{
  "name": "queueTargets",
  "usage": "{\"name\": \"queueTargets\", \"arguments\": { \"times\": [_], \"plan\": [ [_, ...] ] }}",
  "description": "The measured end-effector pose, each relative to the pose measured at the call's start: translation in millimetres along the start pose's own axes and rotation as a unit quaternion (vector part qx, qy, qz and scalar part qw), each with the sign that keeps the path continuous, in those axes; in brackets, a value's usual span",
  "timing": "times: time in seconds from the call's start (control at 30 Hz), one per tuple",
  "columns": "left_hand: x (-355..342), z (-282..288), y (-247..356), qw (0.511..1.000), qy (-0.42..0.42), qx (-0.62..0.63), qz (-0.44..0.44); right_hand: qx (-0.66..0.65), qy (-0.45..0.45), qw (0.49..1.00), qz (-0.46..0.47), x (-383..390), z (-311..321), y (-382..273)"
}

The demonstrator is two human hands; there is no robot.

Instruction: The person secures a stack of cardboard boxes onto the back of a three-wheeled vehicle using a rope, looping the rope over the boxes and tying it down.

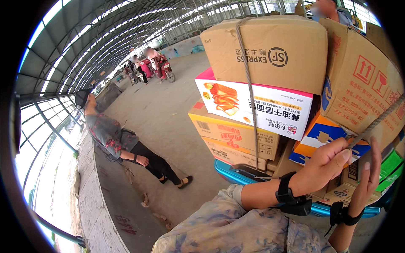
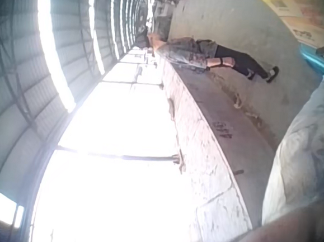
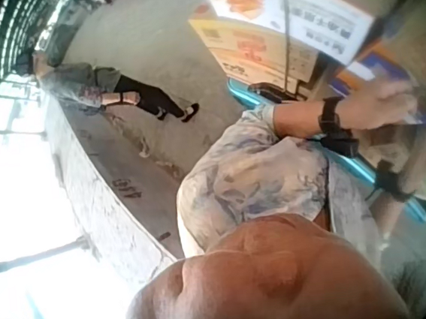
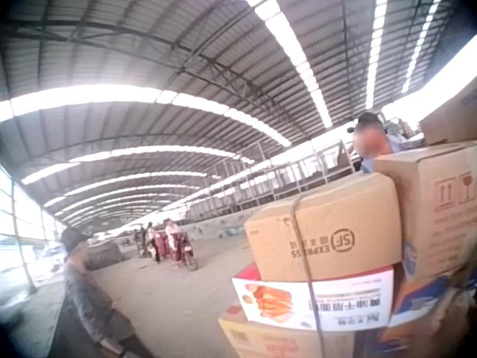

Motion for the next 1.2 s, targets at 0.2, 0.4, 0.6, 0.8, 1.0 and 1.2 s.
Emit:
{"name": "queueTargets", "arguments": {
  "times": [0.2,0.4,0.6,0.8,1.0,1.2],
  "plan": [
    [5,-5,-10,0.998,0.003,-0.034,-0.057,-0.136,-0.158,0.963,-0.171,36,-29,25],
    [11,-4,-5,1.0,-0.01,-0.017,0.014,-0.199,-0.432,0.865,-0.162,68,-101,15],
    [15,-7,-5,0.997,-0.037,0.057,0.046,-0.414,-0.438,0.715,-0.355,109,-146,50],
    [21,-3,-5,0.996,-0.035,0.08,0.032,-0.465,-0.422,0.697,-0.346,127,-167,69],
    [44,61,4,0.995,-0.031,-0.08,-0.047,-0.257,-0.438,0.825,-0.247,119,-160,53],
    [138,184,-104,0.96,0.146,-0.165,0.171,-0.172,-0.407,0.888,-0.125,112,-155,52]
  ]
}}
Point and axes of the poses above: each hand's wrist, its own x-axis away from the middle knuckle, its own z-axis out of the back of the hand, y = z × x, the point moved 4 cm from there along -x, towards the middle knuckle, and after that the axes turned 8 degrees about -x, right-handed, at the moved point
